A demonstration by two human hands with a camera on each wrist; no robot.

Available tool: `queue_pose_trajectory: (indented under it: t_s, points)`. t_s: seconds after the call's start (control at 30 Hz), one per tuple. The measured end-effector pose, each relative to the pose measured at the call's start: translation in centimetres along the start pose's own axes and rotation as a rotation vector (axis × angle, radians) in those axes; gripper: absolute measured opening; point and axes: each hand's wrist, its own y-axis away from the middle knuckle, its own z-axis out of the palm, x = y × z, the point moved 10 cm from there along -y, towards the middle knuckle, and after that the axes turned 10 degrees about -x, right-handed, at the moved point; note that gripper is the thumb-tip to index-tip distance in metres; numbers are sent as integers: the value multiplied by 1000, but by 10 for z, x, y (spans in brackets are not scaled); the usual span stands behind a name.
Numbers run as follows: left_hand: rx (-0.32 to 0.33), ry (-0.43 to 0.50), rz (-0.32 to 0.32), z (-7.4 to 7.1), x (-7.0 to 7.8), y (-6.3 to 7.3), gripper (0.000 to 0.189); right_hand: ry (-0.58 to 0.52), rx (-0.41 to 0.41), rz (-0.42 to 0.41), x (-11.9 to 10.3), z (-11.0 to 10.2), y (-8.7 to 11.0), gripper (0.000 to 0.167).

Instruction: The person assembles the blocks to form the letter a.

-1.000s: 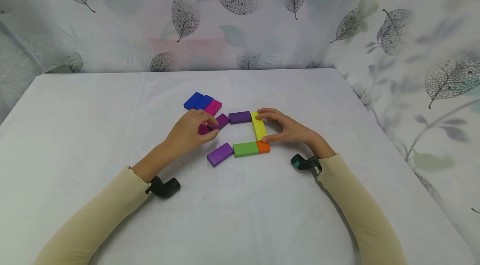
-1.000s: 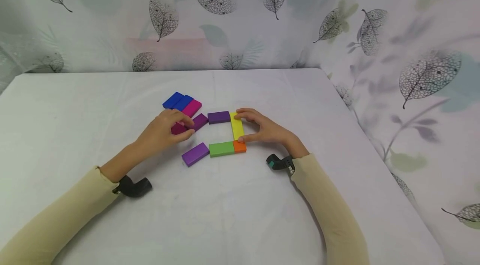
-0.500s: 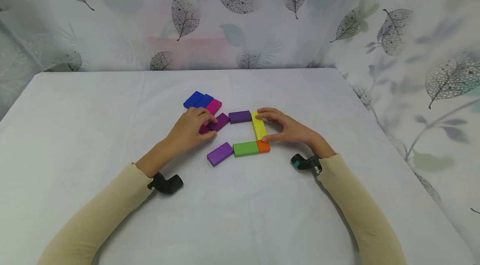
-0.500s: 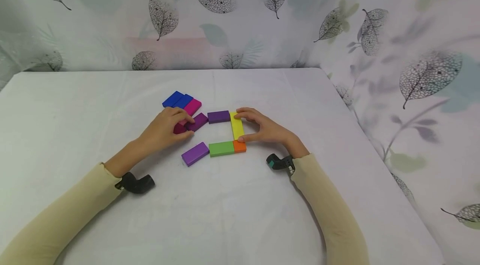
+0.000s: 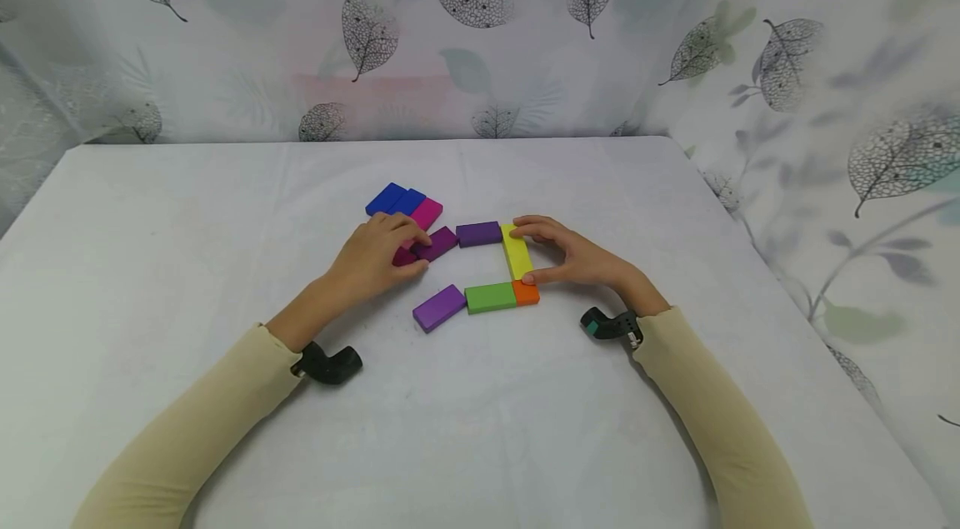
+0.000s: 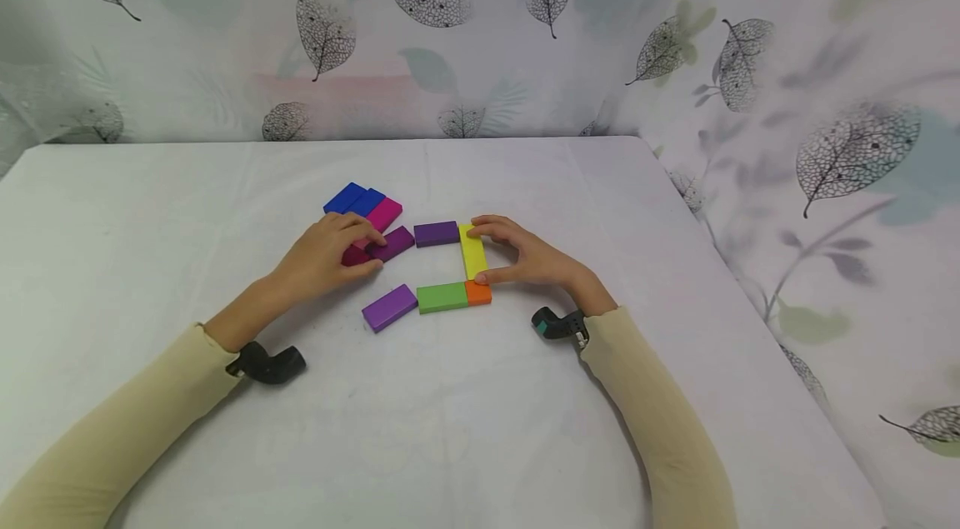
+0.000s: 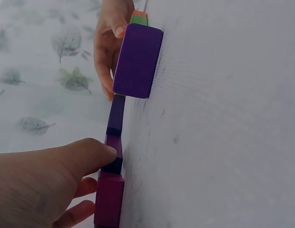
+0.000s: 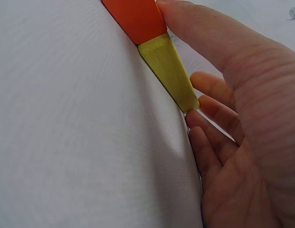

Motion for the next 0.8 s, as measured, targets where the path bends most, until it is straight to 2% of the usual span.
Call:
queue_pose_trajectory:
  t_s: [0.4,0.5,0.6,0.67,0.8]
  points:
    - [-6,16,9,-1,2,-1,28,-1,-2,24,2,0,0,65]
    - [19,45,37,-3,4,1,25,-3,-4,23,2,1,0,65]
    - [22,118,83,-4,10,4,22,-6,-5,18,1,1,0,65]
    - [-14,162,120,-2,15,6,23,-9,-5,14,1,1,0,65]
    - [-161,192,186,10,29,11,32,-6,-2,9,1,1,0,65]
